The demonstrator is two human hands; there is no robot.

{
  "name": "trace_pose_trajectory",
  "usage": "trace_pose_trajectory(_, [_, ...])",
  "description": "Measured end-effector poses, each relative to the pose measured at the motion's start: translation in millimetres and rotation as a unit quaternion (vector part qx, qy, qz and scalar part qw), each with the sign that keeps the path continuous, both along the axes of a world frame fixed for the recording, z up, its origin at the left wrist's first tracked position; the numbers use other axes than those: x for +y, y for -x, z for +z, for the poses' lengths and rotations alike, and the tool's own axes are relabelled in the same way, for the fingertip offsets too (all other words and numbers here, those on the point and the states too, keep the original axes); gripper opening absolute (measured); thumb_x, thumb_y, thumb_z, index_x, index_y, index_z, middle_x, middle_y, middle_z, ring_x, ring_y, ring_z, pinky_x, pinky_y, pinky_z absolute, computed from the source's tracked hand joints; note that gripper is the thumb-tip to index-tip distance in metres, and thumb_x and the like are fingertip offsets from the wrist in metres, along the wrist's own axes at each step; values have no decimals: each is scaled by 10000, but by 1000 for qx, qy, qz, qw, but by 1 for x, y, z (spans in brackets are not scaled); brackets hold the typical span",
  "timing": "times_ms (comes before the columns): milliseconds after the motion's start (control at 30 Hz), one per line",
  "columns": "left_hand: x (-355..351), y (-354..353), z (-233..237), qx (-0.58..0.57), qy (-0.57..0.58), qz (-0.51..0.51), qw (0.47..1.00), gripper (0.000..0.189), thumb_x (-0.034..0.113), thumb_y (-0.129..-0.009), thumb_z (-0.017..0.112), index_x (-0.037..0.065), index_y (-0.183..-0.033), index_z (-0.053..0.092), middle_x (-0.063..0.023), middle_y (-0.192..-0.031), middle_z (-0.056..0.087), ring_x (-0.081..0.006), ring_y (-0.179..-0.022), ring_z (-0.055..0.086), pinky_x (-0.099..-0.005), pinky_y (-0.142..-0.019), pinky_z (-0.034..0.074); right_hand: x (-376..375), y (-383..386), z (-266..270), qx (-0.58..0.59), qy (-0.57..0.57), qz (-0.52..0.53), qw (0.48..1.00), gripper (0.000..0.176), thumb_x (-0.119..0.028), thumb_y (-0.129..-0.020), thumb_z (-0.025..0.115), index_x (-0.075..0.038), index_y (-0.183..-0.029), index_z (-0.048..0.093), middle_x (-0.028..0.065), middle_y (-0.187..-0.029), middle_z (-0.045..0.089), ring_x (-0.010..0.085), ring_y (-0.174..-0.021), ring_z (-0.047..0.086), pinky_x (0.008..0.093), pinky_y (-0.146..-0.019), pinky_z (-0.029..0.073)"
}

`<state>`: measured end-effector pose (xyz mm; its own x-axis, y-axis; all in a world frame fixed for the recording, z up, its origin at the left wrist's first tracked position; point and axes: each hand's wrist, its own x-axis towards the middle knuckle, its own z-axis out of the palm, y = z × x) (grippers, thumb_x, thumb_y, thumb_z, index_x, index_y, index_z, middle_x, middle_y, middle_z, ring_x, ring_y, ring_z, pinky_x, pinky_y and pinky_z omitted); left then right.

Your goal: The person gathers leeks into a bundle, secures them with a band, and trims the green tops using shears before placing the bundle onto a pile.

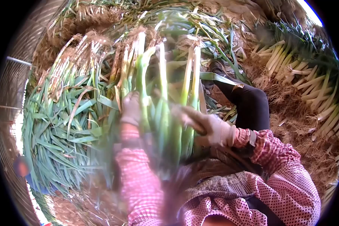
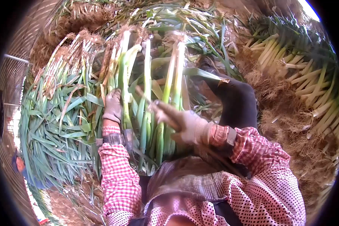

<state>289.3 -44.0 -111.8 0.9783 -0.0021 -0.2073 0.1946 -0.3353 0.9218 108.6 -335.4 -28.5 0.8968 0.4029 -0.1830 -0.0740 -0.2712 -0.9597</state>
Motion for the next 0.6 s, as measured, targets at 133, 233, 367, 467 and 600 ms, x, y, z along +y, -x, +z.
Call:
trace_pose_trajectory(133, [-29,-6,-8,10,-152,-46,987,385,267,-1055,477,-20,-1268,622,-186,-1123,688,-267,-981,655,-344,-869,519,-4,4,-6,-8,-10,-30,999,1001,-64,-778,679,-172,-1632,168,238,-1291,640,331,-1088,678,417,-1000,527])
trace_pose_trajectory(233, [-40,-23,-53,-10,-225,-35,974,443,352,-1023,497,9,-1245,665,-253,-1206,678,-402,-1133,647,-427,-968,488,-6,23,-24,-36,10,-10,999,983,-60,-782,675,-138,-1628,180,246,-1279,641,336,-1059,689,427,-976,539])
trace_pose_trajectory(367, [-24,-33,-71,69,-178,-9,982,424,342,-1003,478,28,-1177,703,-227,-1198,694,-374,-1119,672,-428,-921,517,0,13,4,133,21,3,991,1029,-68,-714,710,-44,-1609,205,183,-1294,633,239,-1062,659,355,-979,524])
trace_pose_trajectory(467, [-12,-47,-88,88,-330,-8,940,420,320,-992,478,8,-1163,701,-220,-1199,693,-378,-1100,673,-422,-914,526,3,3,-19,5,9,-10,1000,1013,-46,-711,675,-51,-1612,211,123,-1151,664,173,-871,653,325,-837,546])
trace_pose_trajectory(600, [-27,-33,-59,117,-325,91,934,364,255,-977,541,-42,-1113,703,-239,-1120,717,-376,-1046,688,-405,-886,524,11,-10,-16,33,59,-10,998,995,-71,-736,662,-95,-1617,201,158,-1094,673,228,-897,651,356,-819,534])
